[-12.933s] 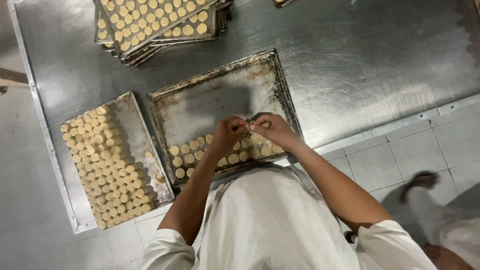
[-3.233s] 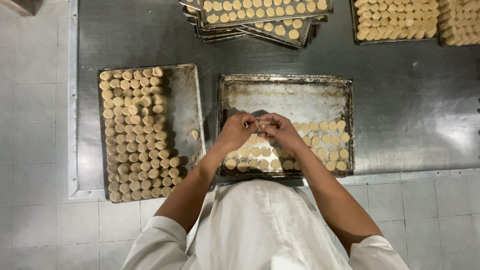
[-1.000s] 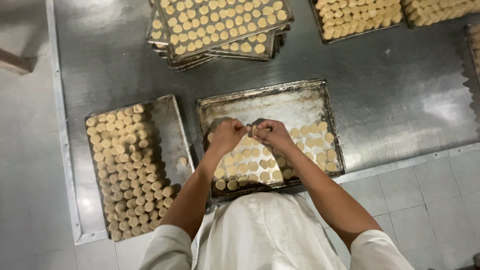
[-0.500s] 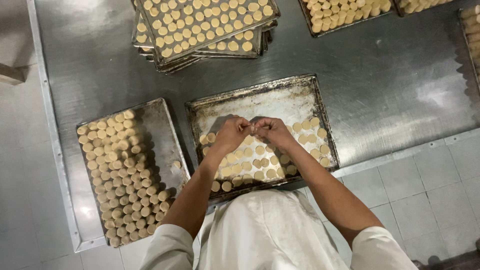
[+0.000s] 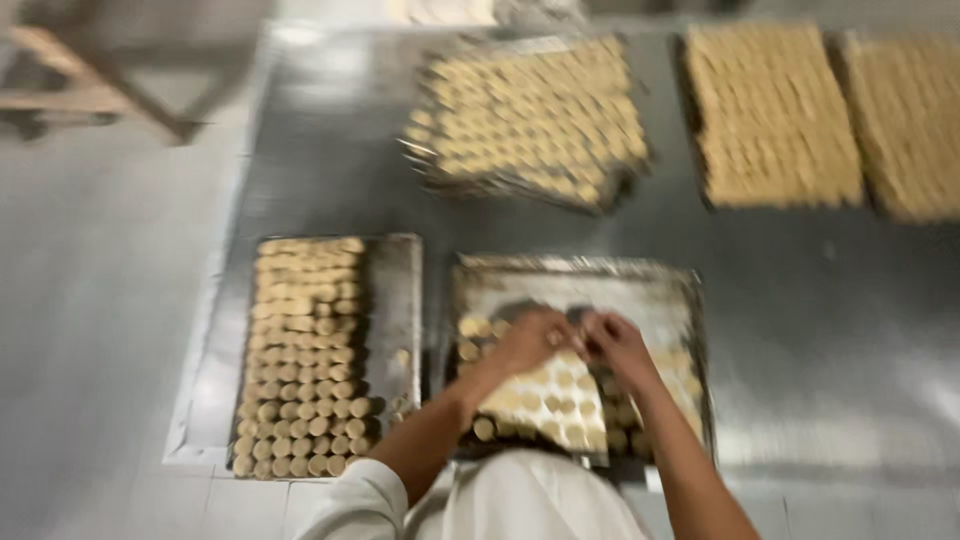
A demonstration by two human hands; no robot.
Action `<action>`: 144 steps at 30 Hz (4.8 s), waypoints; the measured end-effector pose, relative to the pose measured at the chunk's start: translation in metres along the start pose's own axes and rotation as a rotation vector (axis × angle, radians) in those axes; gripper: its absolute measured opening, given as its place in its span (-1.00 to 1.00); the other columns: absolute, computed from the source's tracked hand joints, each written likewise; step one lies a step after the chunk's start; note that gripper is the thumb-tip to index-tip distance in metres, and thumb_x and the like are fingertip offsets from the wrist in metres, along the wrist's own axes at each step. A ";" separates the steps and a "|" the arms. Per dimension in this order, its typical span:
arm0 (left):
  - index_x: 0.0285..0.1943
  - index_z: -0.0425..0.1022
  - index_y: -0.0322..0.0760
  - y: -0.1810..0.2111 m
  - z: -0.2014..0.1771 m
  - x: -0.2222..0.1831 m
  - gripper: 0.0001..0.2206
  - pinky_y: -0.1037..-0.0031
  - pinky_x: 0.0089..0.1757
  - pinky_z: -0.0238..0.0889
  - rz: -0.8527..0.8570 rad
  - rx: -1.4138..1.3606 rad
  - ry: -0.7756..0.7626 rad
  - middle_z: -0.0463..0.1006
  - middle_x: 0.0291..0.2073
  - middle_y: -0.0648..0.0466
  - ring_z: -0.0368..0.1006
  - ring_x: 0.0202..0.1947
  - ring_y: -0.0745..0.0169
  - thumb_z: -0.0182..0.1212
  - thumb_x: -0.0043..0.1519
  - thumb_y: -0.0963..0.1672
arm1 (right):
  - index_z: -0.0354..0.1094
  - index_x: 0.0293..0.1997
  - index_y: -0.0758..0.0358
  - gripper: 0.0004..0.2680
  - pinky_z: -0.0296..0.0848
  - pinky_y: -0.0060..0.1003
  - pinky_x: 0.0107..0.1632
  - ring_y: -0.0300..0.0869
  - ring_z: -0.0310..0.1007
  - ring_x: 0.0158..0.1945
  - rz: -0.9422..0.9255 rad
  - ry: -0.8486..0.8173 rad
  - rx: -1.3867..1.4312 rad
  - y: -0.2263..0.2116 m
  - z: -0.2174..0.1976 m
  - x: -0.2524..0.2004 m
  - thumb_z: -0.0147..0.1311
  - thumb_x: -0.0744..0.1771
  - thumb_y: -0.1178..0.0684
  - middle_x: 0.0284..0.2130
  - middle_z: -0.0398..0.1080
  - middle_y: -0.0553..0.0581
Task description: The person sorts small pieces of dough by hand, moving them from a large tray into an empty tray and organizing them in a grid pattern.
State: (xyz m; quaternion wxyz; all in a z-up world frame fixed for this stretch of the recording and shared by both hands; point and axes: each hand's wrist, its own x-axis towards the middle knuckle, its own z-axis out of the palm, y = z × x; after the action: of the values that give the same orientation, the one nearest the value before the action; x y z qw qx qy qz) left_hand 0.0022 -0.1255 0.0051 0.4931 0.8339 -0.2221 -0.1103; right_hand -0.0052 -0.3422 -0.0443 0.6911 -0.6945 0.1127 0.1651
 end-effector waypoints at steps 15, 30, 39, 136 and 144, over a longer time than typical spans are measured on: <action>-0.17 0.54 -0.31 -0.008 -0.033 -0.027 -0.79 0.31 -0.11 0.42 -0.456 -0.272 0.021 0.63 -0.24 -0.05 0.55 -0.21 0.19 0.28 0.27 -0.06 | 0.38 -0.18 0.31 -0.88 0.47 -0.35 -0.24 -0.20 0.48 -0.36 0.173 -0.117 0.132 -0.018 0.053 -0.009 0.06 0.36 0.06 -0.38 0.50 0.13; 0.02 0.60 -0.38 0.012 -0.042 -0.034 -0.72 0.25 -0.06 0.40 -0.406 -0.166 0.009 0.64 -0.11 -0.15 0.58 -0.11 0.07 0.23 0.26 -0.08 | 0.45 -0.29 0.29 -0.90 0.42 -0.40 -0.36 -0.33 0.42 -0.45 -0.066 -0.146 -0.165 -0.022 0.052 -0.017 0.18 0.33 0.08 -0.46 0.51 0.06; -0.01 0.56 -0.31 0.002 -0.034 -0.021 -0.78 0.26 -0.10 0.41 -0.467 -0.118 -0.074 0.62 -0.12 -0.10 0.55 -0.20 0.11 0.11 0.35 -0.08 | 0.32 -0.39 0.23 -0.93 0.41 -0.35 -0.39 -0.21 0.38 -0.47 0.101 -0.083 0.192 -0.001 0.025 -0.005 0.06 0.31 0.21 -0.46 0.46 0.16; -0.14 0.61 -0.35 0.039 0.109 0.146 -0.79 0.32 -0.18 0.43 -0.230 -0.128 -0.080 0.67 -0.28 -0.06 0.58 -0.28 0.16 0.24 0.23 -0.09 | 0.40 -0.27 0.31 -0.96 0.42 -0.47 -0.39 -0.33 0.45 -0.41 -0.012 0.052 0.054 -0.010 -0.155 0.027 0.18 0.31 0.26 -0.39 0.49 0.09; -0.25 0.58 -0.40 0.043 0.087 0.132 -0.75 0.33 -0.17 0.39 -0.460 0.125 -0.099 0.66 -0.33 -0.08 0.58 -0.29 0.17 0.31 0.22 -0.05 | 0.43 -0.27 0.29 -0.97 0.37 -0.47 -0.44 -0.34 0.41 -0.48 0.083 0.075 -0.004 -0.021 -0.143 0.028 0.16 0.34 0.19 -0.44 0.54 0.11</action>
State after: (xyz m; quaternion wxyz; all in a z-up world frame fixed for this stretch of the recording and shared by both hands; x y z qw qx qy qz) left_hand 0.0716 -0.2741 0.0051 0.3911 0.8849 -0.0565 -0.2465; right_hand 0.0395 -0.4819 -0.0375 0.6774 -0.6965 0.1670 0.1677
